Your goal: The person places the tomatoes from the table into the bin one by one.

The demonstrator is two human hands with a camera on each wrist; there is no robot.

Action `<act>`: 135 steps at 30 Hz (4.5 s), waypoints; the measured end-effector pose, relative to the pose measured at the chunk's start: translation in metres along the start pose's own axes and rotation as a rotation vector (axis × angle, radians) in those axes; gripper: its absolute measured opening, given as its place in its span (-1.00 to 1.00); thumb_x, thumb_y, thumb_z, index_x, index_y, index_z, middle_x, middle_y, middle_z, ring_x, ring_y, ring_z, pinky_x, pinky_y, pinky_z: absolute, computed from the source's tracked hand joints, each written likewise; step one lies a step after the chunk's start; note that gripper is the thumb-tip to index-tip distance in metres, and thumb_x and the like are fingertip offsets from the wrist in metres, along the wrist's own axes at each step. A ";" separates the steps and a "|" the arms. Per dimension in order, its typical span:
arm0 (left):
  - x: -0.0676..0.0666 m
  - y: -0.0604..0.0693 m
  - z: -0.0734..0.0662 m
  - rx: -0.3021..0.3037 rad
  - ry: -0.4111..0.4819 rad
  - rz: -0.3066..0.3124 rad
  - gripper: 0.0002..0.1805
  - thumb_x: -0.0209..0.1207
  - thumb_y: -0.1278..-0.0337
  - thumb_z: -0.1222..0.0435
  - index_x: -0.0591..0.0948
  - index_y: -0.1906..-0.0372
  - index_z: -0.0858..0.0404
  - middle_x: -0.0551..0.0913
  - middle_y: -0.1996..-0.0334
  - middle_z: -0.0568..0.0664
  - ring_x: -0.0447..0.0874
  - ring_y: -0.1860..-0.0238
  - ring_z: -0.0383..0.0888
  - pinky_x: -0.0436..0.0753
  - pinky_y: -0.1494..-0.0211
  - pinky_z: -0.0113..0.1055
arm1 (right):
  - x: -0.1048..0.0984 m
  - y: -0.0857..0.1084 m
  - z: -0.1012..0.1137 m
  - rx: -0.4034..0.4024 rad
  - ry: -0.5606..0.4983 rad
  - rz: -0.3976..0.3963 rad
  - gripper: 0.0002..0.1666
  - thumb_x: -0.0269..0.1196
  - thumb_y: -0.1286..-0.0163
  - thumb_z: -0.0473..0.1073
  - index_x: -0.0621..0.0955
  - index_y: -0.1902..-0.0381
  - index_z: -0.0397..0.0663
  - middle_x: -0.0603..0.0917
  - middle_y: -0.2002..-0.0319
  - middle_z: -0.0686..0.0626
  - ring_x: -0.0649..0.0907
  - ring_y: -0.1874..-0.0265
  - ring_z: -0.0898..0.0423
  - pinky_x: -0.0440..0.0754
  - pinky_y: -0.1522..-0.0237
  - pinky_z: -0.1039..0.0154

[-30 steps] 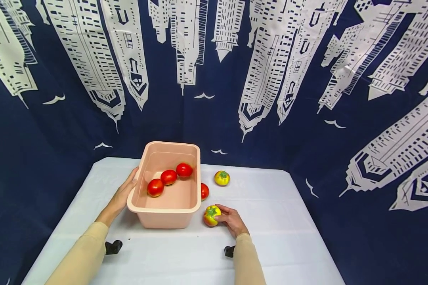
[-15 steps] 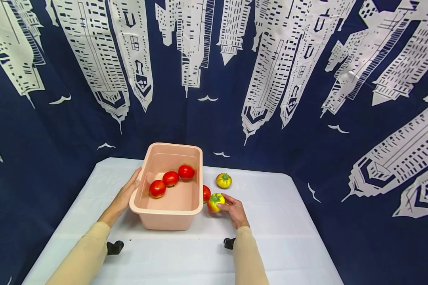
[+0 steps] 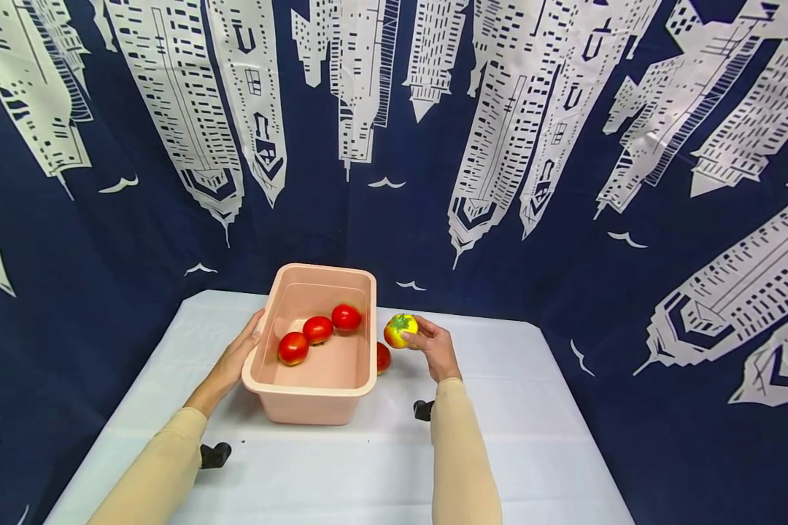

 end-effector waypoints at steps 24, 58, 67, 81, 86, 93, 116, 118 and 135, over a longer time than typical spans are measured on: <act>0.001 -0.001 0.000 -0.002 -0.006 -0.003 -0.40 -0.28 -0.52 0.18 -0.02 -0.57 0.06 0.01 -0.55 0.19 0.08 -0.50 0.24 0.17 -0.48 0.15 | 0.063 -0.010 0.082 -0.141 -0.084 0.087 -0.40 0.33 -0.25 -0.32 0.51 -0.26 -0.15 0.59 -0.18 -0.16 0.66 0.02 0.15 0.60 -0.13 0.34; -0.002 -0.006 0.011 0.017 -0.015 -0.014 -0.40 -0.27 -0.53 0.17 -0.02 -0.57 0.06 -0.02 -0.55 0.16 0.01 -0.52 0.23 0.11 -0.49 0.17 | 0.138 -0.008 0.074 -0.168 -0.139 0.250 -0.29 0.30 -0.23 -0.39 0.39 -0.35 -0.30 0.38 -0.36 -0.36 0.49 -0.32 -0.08 0.49 -0.24 0.26; 0.003 -0.002 0.003 0.006 0.010 0.002 -0.40 -0.27 -0.53 0.18 -0.02 -0.57 0.08 -0.04 -0.56 0.14 -0.03 -0.54 0.20 0.07 -0.51 0.14 | 0.127 -0.007 0.077 -0.155 -0.133 0.182 -0.40 0.28 -0.30 -0.32 0.46 -0.30 -0.27 0.49 -0.30 -0.29 0.61 -0.20 0.02 0.56 -0.14 0.33; 0.001 -0.003 0.007 -0.004 0.050 -0.004 -0.40 -0.30 -0.52 0.19 -0.04 -0.57 0.04 -0.08 -0.57 0.11 -0.09 -0.55 0.17 0.03 -0.53 0.15 | 0.054 -0.007 0.071 -0.188 -0.252 -0.038 -0.46 0.10 -0.49 -0.05 0.49 -0.23 -0.36 0.48 -0.29 -0.33 0.56 -0.25 -0.09 0.51 -0.26 0.17; -0.001 -0.005 0.010 0.027 0.086 -0.011 -0.40 -0.30 -0.52 0.22 -0.03 -0.57 0.06 -0.10 -0.58 0.11 -0.13 -0.56 0.17 -0.03 -0.54 0.17 | 0.035 -0.007 0.037 -0.147 -0.298 -0.143 -0.49 0.12 -0.47 -0.09 0.51 -0.20 -0.37 0.56 -0.23 -0.29 0.56 -0.24 -0.11 0.51 -0.27 0.15; 0.001 -0.019 0.035 0.077 0.104 -0.022 -0.42 -0.31 -0.54 0.14 -0.02 -0.57 -0.06 -0.10 -0.59 -0.01 -0.18 -0.58 0.06 -0.11 -0.57 0.12 | 0.016 -0.002 -0.032 -0.046 -0.100 -0.404 -0.55 0.27 -0.29 -0.25 0.59 -0.10 -0.39 0.68 -0.04 -0.25 0.70 0.06 0.08 0.61 -0.16 0.12; 0.003 -0.021 0.039 0.066 0.069 -0.053 -0.44 -0.30 -0.52 0.09 0.02 -0.54 -0.19 -0.03 -0.58 -0.08 -0.08 -0.57 0.03 -0.05 -0.56 0.10 | 0.044 0.000 -0.110 0.018 0.120 -0.374 -0.41 0.14 -0.33 -0.42 0.40 -0.34 -0.31 0.49 -0.26 -0.37 0.51 -0.26 -0.23 0.47 -0.28 -0.04; 0.002 -0.021 0.040 0.069 0.058 -0.060 -0.44 -0.30 -0.52 0.08 0.03 -0.54 -0.20 -0.02 -0.58 -0.07 -0.08 -0.57 0.04 -0.04 -0.56 0.11 | 0.046 -0.001 -0.112 0.018 0.142 -0.365 -0.42 0.12 -0.33 -0.42 0.42 -0.33 -0.30 0.51 -0.23 -0.36 0.53 -0.24 -0.23 0.49 -0.27 -0.03; 0.002 -0.021 0.038 0.089 0.066 -0.057 -0.43 -0.32 -0.53 0.15 0.03 -0.56 -0.08 -0.01 -0.57 -0.02 -0.08 -0.57 0.06 -0.10 -0.57 0.10 | 0.038 -0.001 -0.122 0.041 0.030 -0.337 -0.37 0.20 -0.26 -0.45 0.41 -0.33 -0.33 0.48 -0.27 -0.39 0.52 -0.26 -0.24 0.48 -0.27 -0.03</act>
Point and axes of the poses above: each hand's wrist, its own y-axis away from the middle knuckle, its own x-axis out of the palm, z = x × y, the point moved 9 cm from there along -y, towards the middle knuckle
